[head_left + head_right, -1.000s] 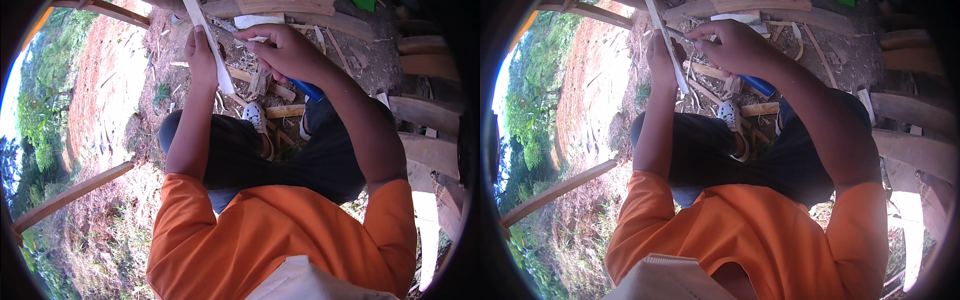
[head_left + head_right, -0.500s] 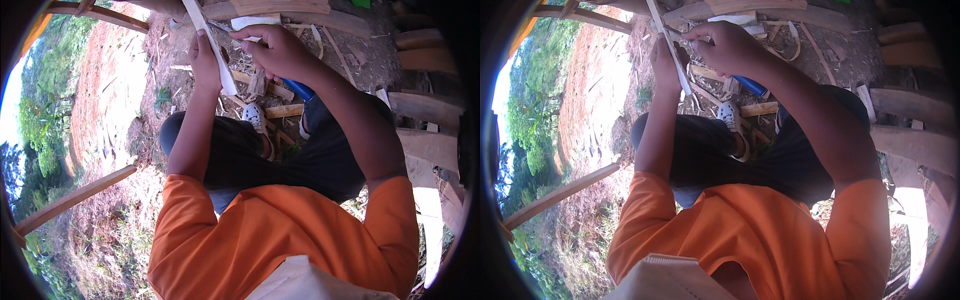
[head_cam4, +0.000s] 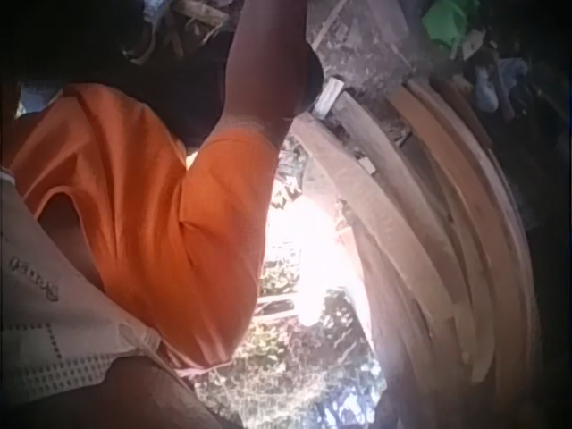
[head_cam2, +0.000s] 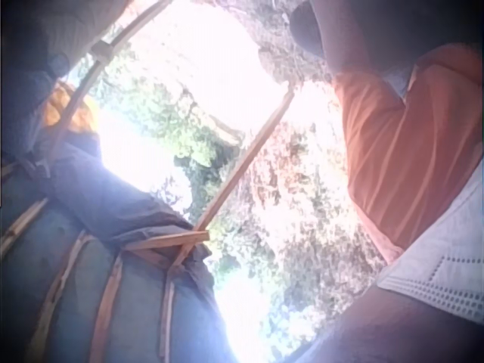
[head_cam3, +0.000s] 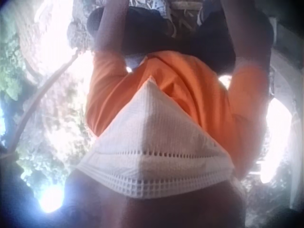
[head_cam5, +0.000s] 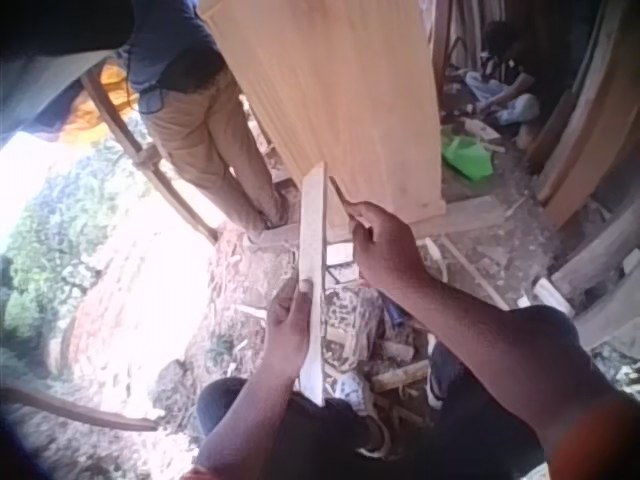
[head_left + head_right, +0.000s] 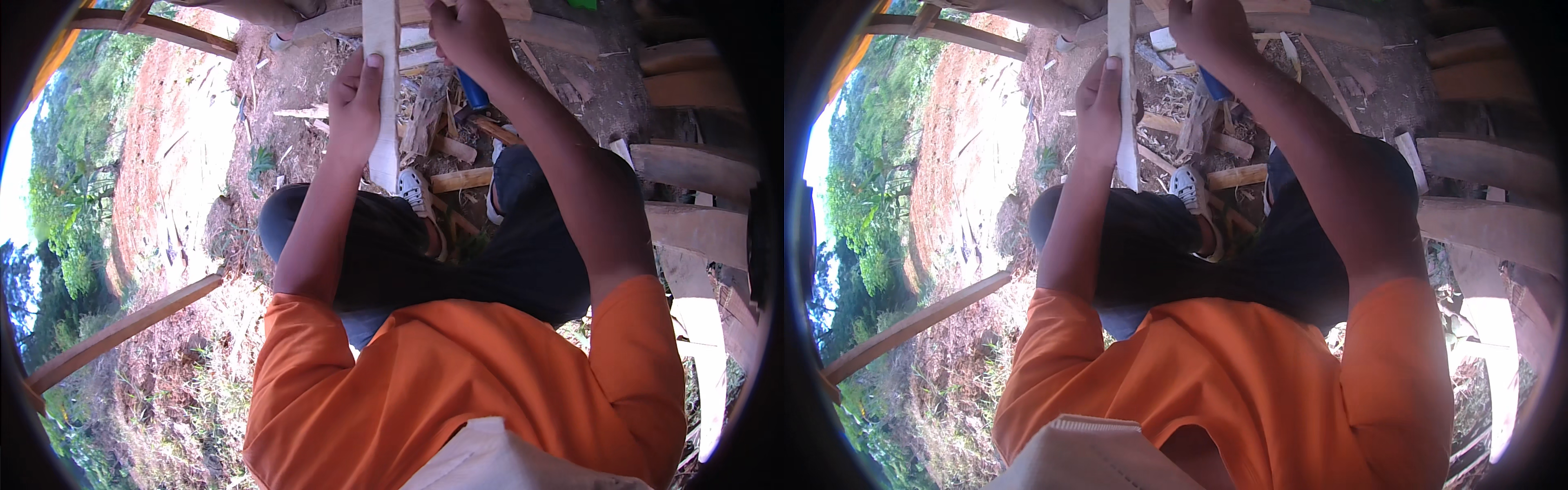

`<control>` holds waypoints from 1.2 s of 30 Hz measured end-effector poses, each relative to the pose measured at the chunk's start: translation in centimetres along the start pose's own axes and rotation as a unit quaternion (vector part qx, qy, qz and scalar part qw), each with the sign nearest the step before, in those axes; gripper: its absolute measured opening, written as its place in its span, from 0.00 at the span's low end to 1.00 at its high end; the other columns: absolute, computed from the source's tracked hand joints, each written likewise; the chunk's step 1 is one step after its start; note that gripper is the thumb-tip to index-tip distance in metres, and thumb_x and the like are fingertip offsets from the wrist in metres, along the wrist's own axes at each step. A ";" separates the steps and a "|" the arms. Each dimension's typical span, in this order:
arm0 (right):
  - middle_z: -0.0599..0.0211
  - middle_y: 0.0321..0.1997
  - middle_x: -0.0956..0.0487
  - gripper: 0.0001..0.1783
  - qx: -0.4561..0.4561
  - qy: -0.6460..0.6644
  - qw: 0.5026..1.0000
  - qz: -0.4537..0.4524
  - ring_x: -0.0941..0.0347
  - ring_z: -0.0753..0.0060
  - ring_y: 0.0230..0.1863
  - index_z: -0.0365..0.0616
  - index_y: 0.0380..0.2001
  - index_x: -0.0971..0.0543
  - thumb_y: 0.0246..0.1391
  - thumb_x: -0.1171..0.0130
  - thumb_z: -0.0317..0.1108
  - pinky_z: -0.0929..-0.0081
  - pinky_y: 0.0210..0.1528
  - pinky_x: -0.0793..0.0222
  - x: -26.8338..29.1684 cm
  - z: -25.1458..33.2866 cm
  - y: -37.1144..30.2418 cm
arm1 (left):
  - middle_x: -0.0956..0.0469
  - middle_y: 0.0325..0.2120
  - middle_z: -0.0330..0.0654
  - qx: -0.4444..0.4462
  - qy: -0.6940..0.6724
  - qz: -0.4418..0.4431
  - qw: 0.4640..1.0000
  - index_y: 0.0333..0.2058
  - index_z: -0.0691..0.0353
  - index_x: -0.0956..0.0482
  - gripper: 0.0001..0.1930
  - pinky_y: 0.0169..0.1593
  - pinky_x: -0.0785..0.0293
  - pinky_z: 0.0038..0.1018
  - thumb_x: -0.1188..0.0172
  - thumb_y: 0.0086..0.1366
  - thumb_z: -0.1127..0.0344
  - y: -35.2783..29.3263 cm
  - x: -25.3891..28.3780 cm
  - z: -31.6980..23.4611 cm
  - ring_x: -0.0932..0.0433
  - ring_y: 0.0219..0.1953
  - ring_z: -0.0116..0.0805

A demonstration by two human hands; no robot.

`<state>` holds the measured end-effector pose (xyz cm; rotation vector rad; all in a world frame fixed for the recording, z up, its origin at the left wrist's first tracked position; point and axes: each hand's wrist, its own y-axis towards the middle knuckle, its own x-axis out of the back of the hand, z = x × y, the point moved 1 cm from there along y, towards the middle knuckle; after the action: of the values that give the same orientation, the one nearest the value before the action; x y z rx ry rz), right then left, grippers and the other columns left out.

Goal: The person sits on the ground and uses a knife to carve a piece of wood, holding it with their left hand and shaving off thin strips. They periodically reposition the wood and continue carving along its length.

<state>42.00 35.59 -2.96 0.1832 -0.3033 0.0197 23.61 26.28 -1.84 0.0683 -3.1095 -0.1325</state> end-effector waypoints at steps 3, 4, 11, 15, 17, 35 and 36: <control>0.71 0.17 0.29 0.19 -0.046 0.169 0.983 -0.057 0.35 0.78 0.11 0.47 0.63 0.27 0.72 0.52 0.31 0.76 0.14 0.36 1.8 4.5 2.3 | 0.22 0.26 0.33 -0.011 0.008 -0.032 0.999 0.55 0.65 0.23 0.19 0.32 0.32 0.21 0.53 0.80 0.56 -0.5 0.8 0.8 0.30 0.26 0.18; 0.71 0.17 0.29 0.19 -0.050 0.174 0.983 -0.032 0.35 0.79 0.11 0.47 0.63 0.27 0.72 0.52 0.31 0.76 0.14 0.37 2.4 4.6 1.7 | 0.25 0.24 0.33 0.009 -0.056 -0.058 0.997 0.55 0.64 0.24 0.19 0.29 0.33 0.22 0.54 0.80 0.56 0.1 2.2 1.0 0.31 0.23 0.20; 0.76 0.20 0.27 0.19 -0.043 0.060 0.968 0.240 0.31 0.85 0.16 0.53 0.62 0.23 0.72 0.48 0.39 0.81 0.21 0.30 -0.6 5.9 -4.9 | 0.39 0.14 0.34 0.054 -0.220 -0.129 0.966 0.59 0.62 0.30 0.23 0.17 0.44 0.23 0.62 0.80 0.51 2.3 6.1 2.3 0.39 0.12 0.24; 0.74 0.21 0.25 0.20 -0.030 0.047 0.950 0.306 0.29 0.85 0.16 0.53 0.64 0.24 0.72 0.47 0.38 0.81 0.20 0.30 -1.7 7.0 -6.0 | 0.38 0.16 0.32 0.063 -0.165 -0.141 0.974 0.64 0.65 0.33 0.29 0.19 0.47 0.22 0.60 0.80 0.46 1.7 5.4 2.2 0.41 0.15 0.22; 0.72 0.21 0.22 0.20 -0.042 0.046 0.942 0.329 0.28 0.85 0.16 0.53 0.64 0.24 0.72 0.47 0.38 0.81 0.20 0.30 -1.8 7.3 -5.9 | 0.37 0.16 0.32 0.058 -0.133 -0.140 0.979 0.64 0.66 0.33 0.29 0.19 0.46 0.21 0.60 0.80 0.46 1.5 4.8 1.9 0.41 0.15 0.21; 0.71 0.20 0.24 0.20 0.014 -0.010 0.954 0.300 0.29 0.83 0.16 0.53 0.63 0.22 0.70 0.46 0.36 0.77 0.21 0.31 -2.3 5.5 -6.5 | 0.37 0.19 0.32 0.172 -0.277 -0.071 0.943 0.66 0.54 0.35 0.28 0.18 0.44 0.22 0.60 0.77 0.43 1.3 4.0 2.7 0.41 0.15 0.23; 0.71 0.20 0.24 0.20 0.018 -0.009 0.955 0.295 0.29 0.83 0.16 0.53 0.63 0.22 0.70 0.45 0.36 0.77 0.21 0.31 -2.4 5.5 -6.7 | 0.37 0.19 0.31 0.177 -0.275 -0.077 0.942 0.68 0.55 0.37 0.30 0.17 0.44 0.22 0.60 0.77 0.42 1.1 4.1 2.9 0.40 0.16 0.22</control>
<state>38.39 28.07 0.26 0.1243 -0.3681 0.6171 19.40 27.47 -4.53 0.3393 -3.6361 0.4972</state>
